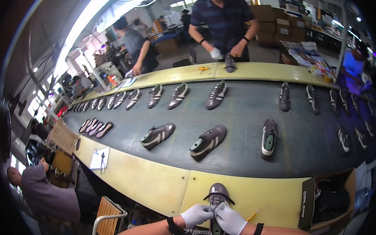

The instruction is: The recorder is lacing a shoe on a production line using a small tool.

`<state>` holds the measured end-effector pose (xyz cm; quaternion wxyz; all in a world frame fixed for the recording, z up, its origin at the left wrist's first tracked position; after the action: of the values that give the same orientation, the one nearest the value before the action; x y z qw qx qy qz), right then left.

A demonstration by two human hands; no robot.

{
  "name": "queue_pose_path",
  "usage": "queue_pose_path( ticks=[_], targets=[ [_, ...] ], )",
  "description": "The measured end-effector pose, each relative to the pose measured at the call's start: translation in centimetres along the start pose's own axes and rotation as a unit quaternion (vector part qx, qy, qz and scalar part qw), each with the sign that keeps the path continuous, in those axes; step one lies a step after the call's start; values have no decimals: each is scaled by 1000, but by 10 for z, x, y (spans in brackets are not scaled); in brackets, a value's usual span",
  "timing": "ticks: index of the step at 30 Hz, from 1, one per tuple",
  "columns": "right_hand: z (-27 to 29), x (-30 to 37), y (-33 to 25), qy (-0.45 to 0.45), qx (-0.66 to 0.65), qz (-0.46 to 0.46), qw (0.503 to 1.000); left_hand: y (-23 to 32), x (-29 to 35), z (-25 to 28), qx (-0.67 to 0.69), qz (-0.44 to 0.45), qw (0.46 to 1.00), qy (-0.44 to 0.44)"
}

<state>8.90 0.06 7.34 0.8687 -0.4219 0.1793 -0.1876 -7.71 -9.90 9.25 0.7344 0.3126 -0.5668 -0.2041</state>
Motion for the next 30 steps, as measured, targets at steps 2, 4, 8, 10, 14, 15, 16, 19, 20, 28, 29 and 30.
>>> queue_pose_path(
  ticks=[2,4,8,10,14,15,16,19,20,28,29,30],
  targets=[
    [4,4,0,41,-35,80,995,-9,1,2,-7,7,999,-45],
    [10,8,-7,76,-115,78,987,-8,3,3,-25,23,994,-108],
    [46,-11,13,17,5,172,985,21,20,10,-337,-275,900,17],
    [69,3,25,-31,32,42,998,6,17,12,-422,-221,874,94],
    [91,-1,16,-104,61,-23,992,9,10,2,-459,-347,803,154],
    [85,7,21,-104,62,-32,992,3,4,0,-471,-318,813,128],
    [78,11,33,-142,23,-89,986,3,2,-4,-469,-325,812,124],
    [81,24,33,-152,-150,-295,931,-5,2,-5,-353,-102,928,63],
    [83,31,26,-120,-283,-433,847,-19,-1,-6,-351,-108,928,66],
    [26,53,-23,-118,141,-135,974,-40,-7,-9,315,29,928,-196],
    [18,59,-19,-78,166,-117,976,-49,-8,-11,332,32,918,-216],
    [17,57,-17,-35,192,-92,976,-56,-12,-13,348,27,908,-233]
  ],
)
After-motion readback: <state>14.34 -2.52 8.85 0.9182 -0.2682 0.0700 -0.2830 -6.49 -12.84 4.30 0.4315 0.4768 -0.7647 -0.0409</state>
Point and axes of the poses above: each hand's wrist, its own x-axis away from the middle knuckle, its own z-axis out of the back of the hand, y = z × x, the point moved 1 cm from there along -x, towards the middle knuckle, and after that the axes turned 11 degrees about y, right-handed, at the moved point
